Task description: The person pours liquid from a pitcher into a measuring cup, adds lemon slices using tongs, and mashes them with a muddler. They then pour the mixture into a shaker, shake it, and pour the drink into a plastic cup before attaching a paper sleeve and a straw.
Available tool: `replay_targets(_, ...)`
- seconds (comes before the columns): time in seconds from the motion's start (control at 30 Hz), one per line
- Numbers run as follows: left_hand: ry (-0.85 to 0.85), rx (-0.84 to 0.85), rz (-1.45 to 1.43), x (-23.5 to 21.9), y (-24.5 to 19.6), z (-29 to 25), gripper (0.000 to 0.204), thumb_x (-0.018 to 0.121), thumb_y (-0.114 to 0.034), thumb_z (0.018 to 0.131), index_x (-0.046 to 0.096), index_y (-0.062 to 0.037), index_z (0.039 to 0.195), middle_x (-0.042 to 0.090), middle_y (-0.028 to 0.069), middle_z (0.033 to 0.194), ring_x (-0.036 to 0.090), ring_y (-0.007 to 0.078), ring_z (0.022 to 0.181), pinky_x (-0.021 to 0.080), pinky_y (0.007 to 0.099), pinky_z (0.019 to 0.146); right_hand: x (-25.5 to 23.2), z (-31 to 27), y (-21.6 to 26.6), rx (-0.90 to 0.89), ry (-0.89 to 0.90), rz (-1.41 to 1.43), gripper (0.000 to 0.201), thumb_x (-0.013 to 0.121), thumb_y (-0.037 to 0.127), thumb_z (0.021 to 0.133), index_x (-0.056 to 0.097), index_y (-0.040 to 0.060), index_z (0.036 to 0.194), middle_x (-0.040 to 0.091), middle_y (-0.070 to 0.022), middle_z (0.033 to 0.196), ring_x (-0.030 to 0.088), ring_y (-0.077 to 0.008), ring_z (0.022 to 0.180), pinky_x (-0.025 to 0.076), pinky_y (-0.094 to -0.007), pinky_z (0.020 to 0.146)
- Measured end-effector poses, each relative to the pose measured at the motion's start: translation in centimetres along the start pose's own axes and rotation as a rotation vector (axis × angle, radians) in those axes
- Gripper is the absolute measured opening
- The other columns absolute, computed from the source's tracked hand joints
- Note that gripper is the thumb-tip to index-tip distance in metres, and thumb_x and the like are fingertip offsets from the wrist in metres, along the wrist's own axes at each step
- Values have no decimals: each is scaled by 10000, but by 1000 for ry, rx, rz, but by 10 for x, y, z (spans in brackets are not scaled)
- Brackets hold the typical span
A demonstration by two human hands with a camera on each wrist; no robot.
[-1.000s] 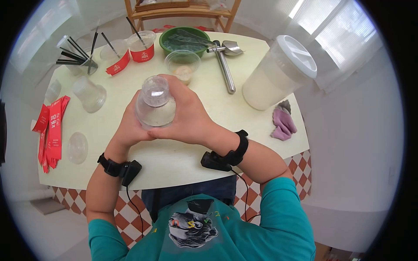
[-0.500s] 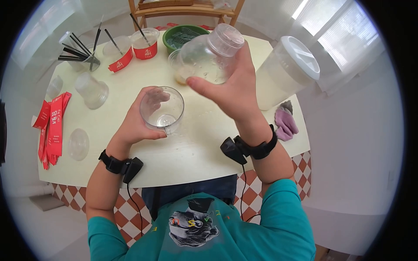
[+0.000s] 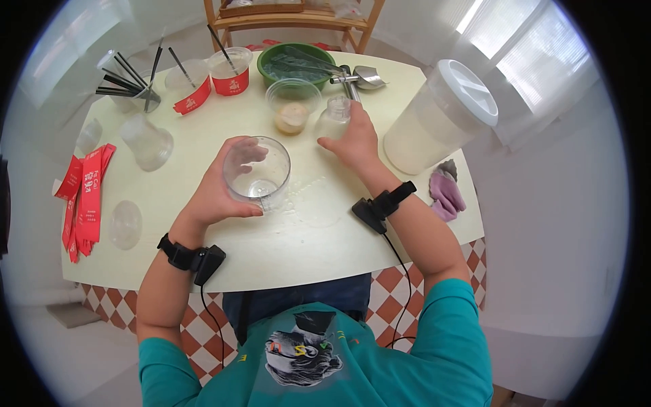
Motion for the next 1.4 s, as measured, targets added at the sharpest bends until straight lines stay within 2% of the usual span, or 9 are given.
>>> replay_targets(0.13, 0, -11, 23, -1, 0, 0, 1032, 911, -196, 490, 359, -74, 1353, 540, 153, 1263, 499, 276, 1231, 393, 390, 1038, 6, 7, 0, 18, 26, -37, 876, 856, 312, 580, 421, -1, 1273, 558, -189, 1207, 543, -318, 1126, 366, -412, 1022)
replay_targets(0.33, -13, -13, 34, -2, 6, 0, 1097, 931, -300, 464, 358, -96, 1377, 543, 115, 1277, 508, 256, 1227, 382, 428, 1016, 9, 10, -10, 76, 58, -140, 884, 870, 253, 598, 404, 2, 1306, 574, -210, 1203, 543, -340, 1140, 433, -403, 987)
replay_targets(0.43, -10, -6, 45, -2, 6, 0, 1090, 927, -290, 470, 357, -95, 1379, 543, 114, 1275, 508, 258, 1229, 385, 430, 1014, 1, 6, -7, -13, -29, -89, 922, 862, 286, 589, 390, -51, 1306, 557, -180, 1208, 529, -304, 1123, 364, -415, 1028)
replay_targets(0.5, -14, -3, 56, -2, 5, -1, 1082, 924, -283, 481, 355, -94, 1380, 542, 116, 1270, 508, 261, 1229, 386, 432, 1012, -34, -14, 18, -143, -315, -99, 779, 842, 218, 621, 482, -27, 1267, 545, -175, 1193, 526, -313, 1104, 417, -396, 973)
replay_targets(0.63, -19, -3, 71, -1, 6, 1, 1079, 920, -277, 490, 350, -94, 1387, 538, 123, 1273, 504, 263, 1232, 386, 434, 1012, -54, -27, 74, -360, -205, -2, 556, 799, 153, 663, 600, 40, 1170, 592, -142, 1048, 574, -289, 992, 477, -377, 837)
replay_targets(0.7, -23, -7, 30, 0, 4, 1, 1083, 916, -270, 493, 345, -94, 1396, 533, 129, 1281, 499, 262, 1235, 385, 433, 1014, -26, -24, 89, -280, 88, -68, 421, 763, 128, 696, 662, 100, 1104, 598, -87, 809, 605, -268, 815, 490, -374, 714)
replay_targets(0.73, -33, -17, 42, -1, 4, 0, 1083, 916, -270, 493, 345, -94, 1396, 533, 129, 1281, 499, 262, 1235, 385, 433, 1014, -21, -23, 95, -324, 73, -130, 410, 741, 170, 732, 654, 120, 1129, 618, -65, 704, 623, -272, 703, 487, -393, 631)
replay_targets(0.97, -22, 4, 30, -1, 5, 1, 1090, 912, -281, 497, 340, -88, 1404, 533, 132, 1285, 498, 267, 1230, 379, 420, 1022, 8, -9, 95, -307, 59, -341, 281, 680, 217, 794, 684, 146, 1066, 691, -95, 827, 658, -302, 748, 504, -416, 629)
replay_targets(1.4, 11, 26, 12, -2, 6, 2, 1147, 927, -347, 465, 338, -91, 1415, 524, 113, 1288, 502, 248, 1218, 375, 408, 1022, -3, -14, 107, -517, -7, -94, 108, 639, 171, 845, 708, 101, 889, 649, -117, 712, 629, -307, 663, 479, -408, 578)
Point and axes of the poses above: each hand's wrist, its own z-axis towards the middle knuckle, its own x-axis out of the palm, y = z × x, the point moved 9 cm from there along z, towards the middle knuckle
